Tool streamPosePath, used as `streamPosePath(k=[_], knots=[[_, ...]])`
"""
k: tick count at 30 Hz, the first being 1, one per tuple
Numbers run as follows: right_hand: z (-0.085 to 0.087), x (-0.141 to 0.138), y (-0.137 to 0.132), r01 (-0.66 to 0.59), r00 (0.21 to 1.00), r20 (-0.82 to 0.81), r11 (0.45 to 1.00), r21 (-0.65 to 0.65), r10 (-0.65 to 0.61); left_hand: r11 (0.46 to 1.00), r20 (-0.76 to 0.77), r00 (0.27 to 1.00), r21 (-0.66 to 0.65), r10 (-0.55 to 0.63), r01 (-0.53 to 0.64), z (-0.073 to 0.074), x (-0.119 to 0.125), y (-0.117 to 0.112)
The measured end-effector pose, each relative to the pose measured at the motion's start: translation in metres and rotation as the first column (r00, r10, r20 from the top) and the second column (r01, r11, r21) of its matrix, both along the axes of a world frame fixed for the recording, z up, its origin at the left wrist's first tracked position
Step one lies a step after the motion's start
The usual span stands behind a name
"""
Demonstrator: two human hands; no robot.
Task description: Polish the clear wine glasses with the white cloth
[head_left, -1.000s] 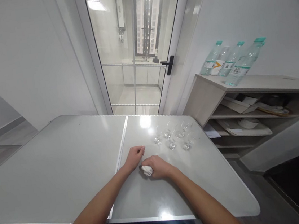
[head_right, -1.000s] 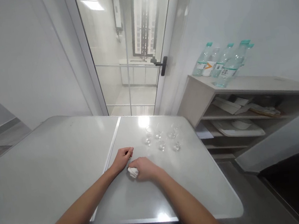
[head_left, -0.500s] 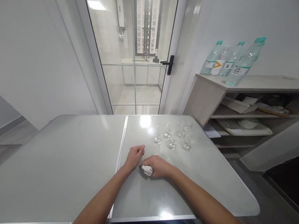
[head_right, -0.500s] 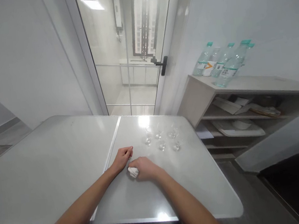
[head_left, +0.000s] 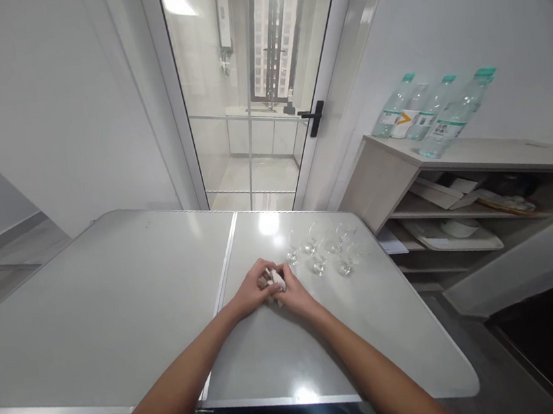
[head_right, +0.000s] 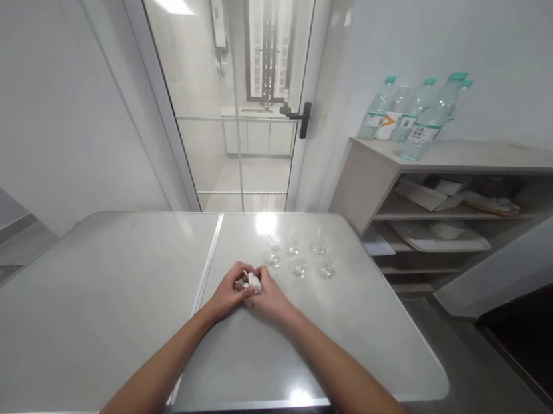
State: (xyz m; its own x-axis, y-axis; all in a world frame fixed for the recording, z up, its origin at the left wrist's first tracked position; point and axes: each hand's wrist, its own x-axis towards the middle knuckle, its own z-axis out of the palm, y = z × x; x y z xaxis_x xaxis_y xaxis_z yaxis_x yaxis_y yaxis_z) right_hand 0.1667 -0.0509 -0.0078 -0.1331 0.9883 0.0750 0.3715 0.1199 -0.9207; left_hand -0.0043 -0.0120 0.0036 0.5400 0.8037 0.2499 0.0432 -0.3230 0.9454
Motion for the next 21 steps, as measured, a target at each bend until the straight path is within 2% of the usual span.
streamPosePath(k=[3, 6, 8, 11, 14, 18, 20, 21], knots=[[0.001, 0.003, 0.003, -0.025, 0.998, -0.05, 0.999, -0.019, 0.024, 0.999, -0.049, 0.999, 0.041, 0.023, -0.021, -0.003, 0.003, 0.003], [0.013, 0.004, 0.001, -0.081, 0.996, 0.03, 0.996, 0.048, 0.08, 0.992, -0.026, 0.994, 0.077, 0.104, -0.101, -0.007, 0.003, 0.008], [0.025, 0.006, -0.004, -0.045, 0.991, 0.129, 0.987, 0.155, 0.025, 0.985, -0.003, 0.987, 0.061, 0.159, -0.159, -0.008, 0.001, 0.01], [0.049, 0.016, -0.014, 0.076, 0.958, 0.238, 0.938, 0.338, -0.163, 0.976, 0.005, 0.976, -0.003, 0.217, -0.217, -0.009, -0.001, 0.013], [0.084, 0.046, -0.017, 0.191, 0.897, 0.271, 0.859, 0.475, -0.349, 0.975, 0.008, 0.975, 0.004, 0.222, -0.222, -0.01, 0.0, 0.014], [0.129, 0.112, 0.002, 0.323, 0.79, 0.333, 0.811, 0.489, -0.515, 0.98, 0.023, 0.981, 0.052, 0.192, -0.193, -0.01, 0.002, 0.016], [0.142, 0.143, 0.016, 0.367, 0.78, 0.374, 0.85, 0.377, -0.503, 0.98, 0.025, 0.981, 0.056, 0.192, -0.193, -0.01, 0.003, 0.018], [0.147, 0.156, 0.022, 0.377, 0.807, 0.365, 0.881, 0.285, -0.464, 0.979, 0.022, 0.98, 0.051, 0.196, -0.197, -0.01, 0.004, 0.018]])
